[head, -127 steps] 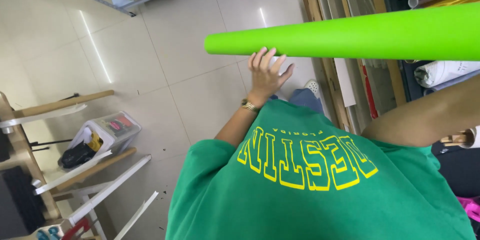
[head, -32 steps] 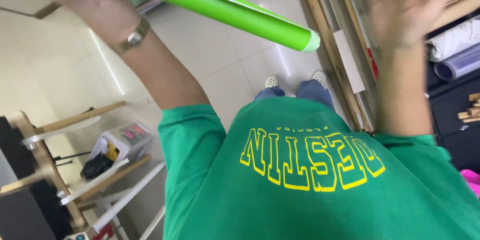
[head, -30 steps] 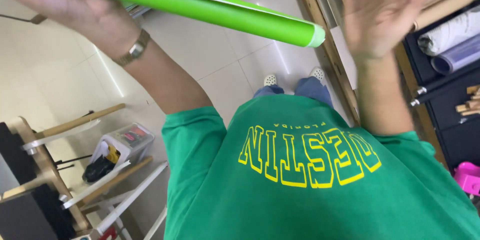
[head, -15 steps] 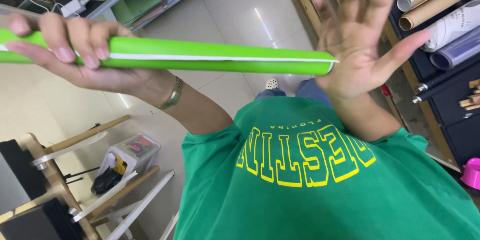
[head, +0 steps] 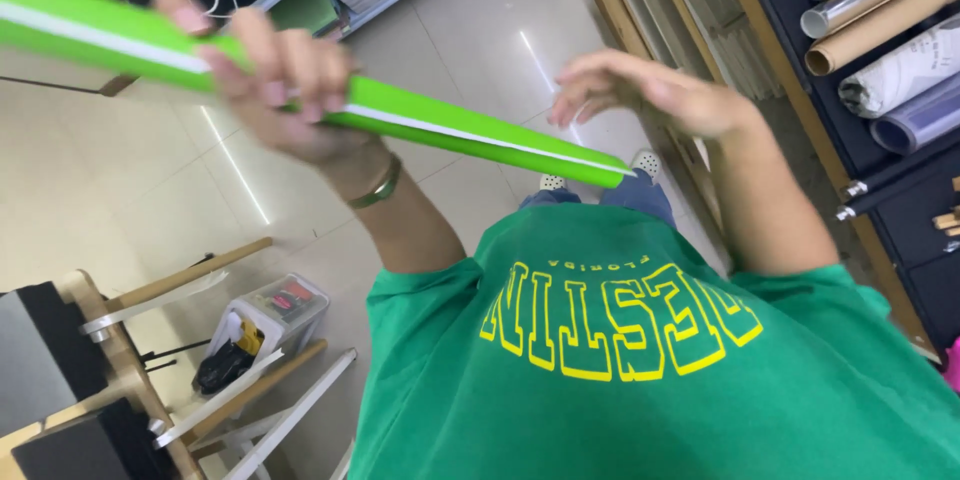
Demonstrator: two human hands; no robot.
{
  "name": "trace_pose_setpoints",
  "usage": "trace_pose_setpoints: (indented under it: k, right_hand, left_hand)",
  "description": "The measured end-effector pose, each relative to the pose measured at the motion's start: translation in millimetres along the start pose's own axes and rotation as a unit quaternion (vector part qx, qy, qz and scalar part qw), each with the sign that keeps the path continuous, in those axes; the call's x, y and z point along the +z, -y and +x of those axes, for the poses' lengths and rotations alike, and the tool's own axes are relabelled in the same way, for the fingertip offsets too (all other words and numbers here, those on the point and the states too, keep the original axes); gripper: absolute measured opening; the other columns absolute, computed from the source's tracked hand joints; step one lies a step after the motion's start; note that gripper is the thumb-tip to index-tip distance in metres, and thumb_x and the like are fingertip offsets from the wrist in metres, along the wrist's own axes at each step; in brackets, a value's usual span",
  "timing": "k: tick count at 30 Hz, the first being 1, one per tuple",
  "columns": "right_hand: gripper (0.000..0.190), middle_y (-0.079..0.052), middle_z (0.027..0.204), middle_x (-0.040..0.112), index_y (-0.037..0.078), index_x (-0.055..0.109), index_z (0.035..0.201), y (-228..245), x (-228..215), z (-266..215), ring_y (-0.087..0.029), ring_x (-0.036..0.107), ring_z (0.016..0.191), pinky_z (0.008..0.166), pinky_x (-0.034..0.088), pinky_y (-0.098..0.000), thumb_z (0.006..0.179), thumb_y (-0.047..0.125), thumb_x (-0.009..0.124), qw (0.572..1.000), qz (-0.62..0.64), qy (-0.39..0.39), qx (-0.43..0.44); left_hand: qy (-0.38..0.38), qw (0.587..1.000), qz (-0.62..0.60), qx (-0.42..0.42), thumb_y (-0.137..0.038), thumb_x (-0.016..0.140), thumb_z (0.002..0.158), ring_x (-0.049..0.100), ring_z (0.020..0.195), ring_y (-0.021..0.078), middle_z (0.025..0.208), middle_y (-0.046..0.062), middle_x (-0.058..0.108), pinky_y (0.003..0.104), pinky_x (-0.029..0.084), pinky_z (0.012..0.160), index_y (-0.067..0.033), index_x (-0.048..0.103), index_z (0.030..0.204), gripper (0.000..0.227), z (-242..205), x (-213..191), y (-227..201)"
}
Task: Inspecting a green roll of vinyl by unrolling it on the floor and then rolling it back up for storage.
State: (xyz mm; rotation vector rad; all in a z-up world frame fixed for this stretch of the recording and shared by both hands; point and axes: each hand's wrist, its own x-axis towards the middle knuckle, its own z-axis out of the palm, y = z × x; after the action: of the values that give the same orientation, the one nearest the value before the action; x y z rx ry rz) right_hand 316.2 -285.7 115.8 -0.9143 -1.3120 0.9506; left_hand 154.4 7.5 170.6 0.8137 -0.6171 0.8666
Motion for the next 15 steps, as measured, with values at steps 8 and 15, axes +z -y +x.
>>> trace_pose_setpoints:
  k: [8, 15]
  right_hand:
    - [0.029, -0.003, 0.061, 0.067, 0.011, 0.059, 0.072, -30.7, 54.3, 26.8, -0.011, 0.065, 0.056, 0.063, 0.056, -0.0254, 0.084, 0.015, 0.084, 0.94, -0.082, -0.046, 0.328]
    - [0.024, 0.003, 0.064, 0.05, 0.011, 0.064, 0.086, -76.5, 89.4, -29.5, -0.01, 0.039, 0.059, 0.055, 0.034, -0.0287, 0.084, 0.022, 0.084, 0.849, -0.24, -0.379, 0.281]
  left_hand:
    - [-0.03, 0.997, 0.014, -0.076, -0.004, 0.052, 0.108, 0.035, 0.039, 0.0119, 0.065, 0.001, 0.033, 0.024, 0.035, 0.032, -0.0123, 0.045, 0.116, 0.014, -34.7, 36.6, 95.6]
    - [-0.064, 0.982, 0.054, -0.168, -0.002, 0.054, 0.103, 0.04, 0.039, 0.0138, 0.062, 0.002, 0.04, 0.026, 0.039, 0.035, -0.011, 0.045, 0.109, 0.015, -68.4, 54.8, 142.8]
